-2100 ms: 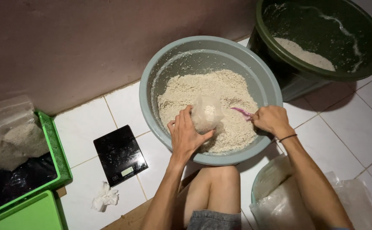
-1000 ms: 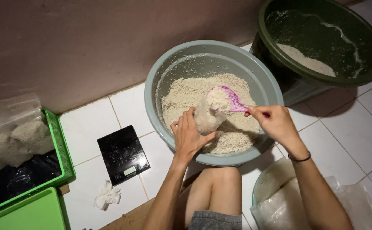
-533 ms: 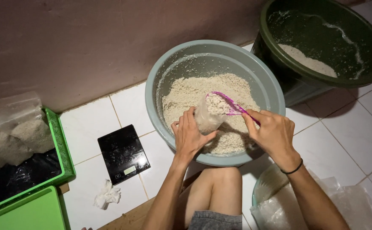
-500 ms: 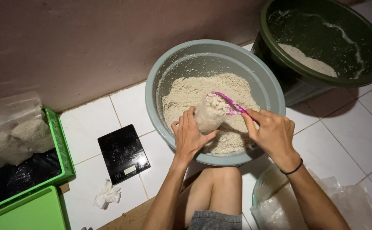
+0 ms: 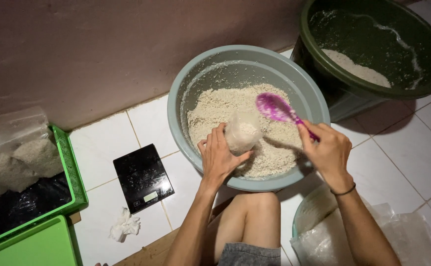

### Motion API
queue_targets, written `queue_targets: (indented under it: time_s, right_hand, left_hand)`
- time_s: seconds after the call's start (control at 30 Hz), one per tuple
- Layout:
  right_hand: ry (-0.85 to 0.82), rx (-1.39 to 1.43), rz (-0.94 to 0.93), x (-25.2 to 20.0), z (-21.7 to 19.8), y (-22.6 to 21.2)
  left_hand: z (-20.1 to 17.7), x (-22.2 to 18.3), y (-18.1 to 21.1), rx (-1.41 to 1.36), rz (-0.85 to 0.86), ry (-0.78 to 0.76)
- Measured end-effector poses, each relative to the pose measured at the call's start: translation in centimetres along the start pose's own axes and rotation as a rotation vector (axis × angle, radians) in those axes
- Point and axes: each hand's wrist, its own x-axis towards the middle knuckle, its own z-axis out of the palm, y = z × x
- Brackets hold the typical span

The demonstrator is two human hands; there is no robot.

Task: The person is portioning granular food material from a large basin into small plastic bags, weighing each bag on a digital scale, and then placing the filled bags into a green tray.

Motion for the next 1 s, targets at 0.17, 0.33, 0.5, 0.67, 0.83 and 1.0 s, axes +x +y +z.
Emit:
queue_targets:
  time_s: [0.17,0.33,0.5,0.67,0.83,1.0]
  right_hand:
    - [-0.292,-0.304,0.097,-0.7,7.0,5.0]
    - [-0.388,-0.464,0.025,-1.6,8.8,3.2]
    - [-0.368,0.615,0.060,-1.6,3.9,-5.7]
    - [-0.134,0.667,0.181,-3.6,7.1,-8.1]
    - [0.016,0.653,0.077,-3.2,8.6,-9.8]
    - [0.124,0.624,-0.034,-2.0,8.7,-9.3]
  left_hand:
    - [-0.5,0.0,0.4,-0.006,0.001,-0.011]
    - [-1.1,-0.2,0.8,-0.056,0.025,-0.019]
    - [0.6,0.2,-1.0,-0.150,0.013,-0.024]
    - [0.3,1.5,-3.3,-0.392,-0.121,0.054]
    - [0.6,4.0,-6.9,-0.532,-0.004,0.116]
    - [-0.3,4.0,-6.9,-0.541,0.004,0.255]
